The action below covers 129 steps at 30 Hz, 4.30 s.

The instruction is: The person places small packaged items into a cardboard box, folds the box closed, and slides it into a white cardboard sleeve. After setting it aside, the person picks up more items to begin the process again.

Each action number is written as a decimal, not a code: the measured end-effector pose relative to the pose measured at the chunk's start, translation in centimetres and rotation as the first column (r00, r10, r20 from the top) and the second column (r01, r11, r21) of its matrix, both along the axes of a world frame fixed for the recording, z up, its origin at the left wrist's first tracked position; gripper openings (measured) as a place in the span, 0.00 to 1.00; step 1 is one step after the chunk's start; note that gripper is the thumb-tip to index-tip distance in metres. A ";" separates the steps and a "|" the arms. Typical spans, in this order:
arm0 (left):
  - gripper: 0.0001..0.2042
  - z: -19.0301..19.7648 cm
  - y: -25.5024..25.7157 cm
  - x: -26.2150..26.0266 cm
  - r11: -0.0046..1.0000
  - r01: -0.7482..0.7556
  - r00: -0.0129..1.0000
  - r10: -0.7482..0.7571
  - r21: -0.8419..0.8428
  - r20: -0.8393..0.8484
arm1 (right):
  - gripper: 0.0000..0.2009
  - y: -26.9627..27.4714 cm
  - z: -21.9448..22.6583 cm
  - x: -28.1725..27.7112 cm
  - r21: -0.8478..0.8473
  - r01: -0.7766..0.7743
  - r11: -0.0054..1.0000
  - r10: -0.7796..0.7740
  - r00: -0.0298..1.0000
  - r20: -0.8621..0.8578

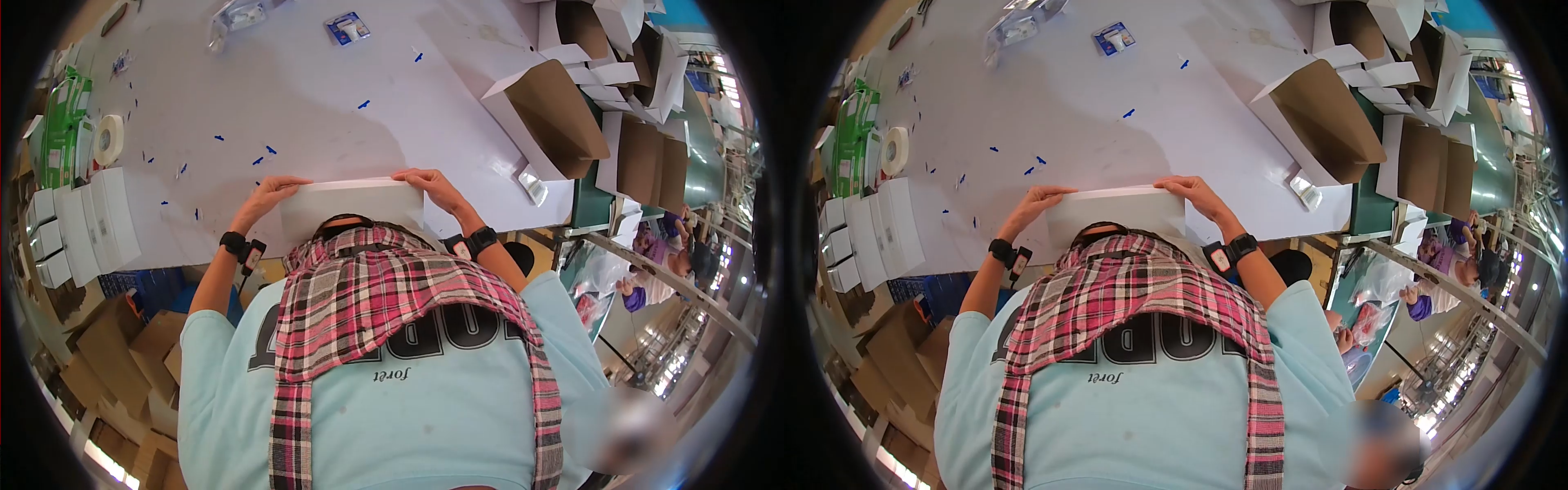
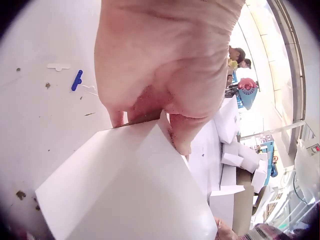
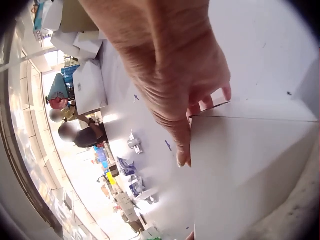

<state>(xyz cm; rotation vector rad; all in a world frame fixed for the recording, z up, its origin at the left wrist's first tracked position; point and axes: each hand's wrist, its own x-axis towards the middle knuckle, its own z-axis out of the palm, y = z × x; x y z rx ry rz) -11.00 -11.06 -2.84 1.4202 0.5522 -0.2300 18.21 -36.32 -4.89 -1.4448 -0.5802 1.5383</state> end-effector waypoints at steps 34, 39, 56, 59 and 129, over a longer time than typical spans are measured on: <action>0.08 2.9 -4.8 -0.2 0.682 -0.233 0.960 0.047 0.693 0.276 | 0.46 9.2 3.0 -2.5 -0.240 -0.798 0.552 0.722 0.315 0.616; 0.14 4.2 -4.9 -0.2 0.408 -0.243 0.943 -0.115 0.880 0.314 | 0.48 10.1 6.1 -2.6 -0.168 -0.695 0.700 0.351 0.129 0.927; 0.42 0.3 -1.8 6.1 0.000 0.021 0.925 -0.380 1.000 -0.019 | 0.45 9.8 2.9 -2.5 -0.112 -0.567 0.816 0.060 -0.109 0.992; 0.42 1.0 -0.7 5.6 0.075 0.059 0.924 -0.381 0.995 -0.026 | 0.46 9.9 3.2 -2.7 -0.110 -0.560 0.821 0.046 -0.127 0.991; 0.46 -2.5 -3.2 6.7 -0.098 -0.020 0.965 -0.263 0.995 -0.006 | 0.37 7.7 3.9 -2.5 -0.161 -0.734 0.659 0.085 -0.139 0.987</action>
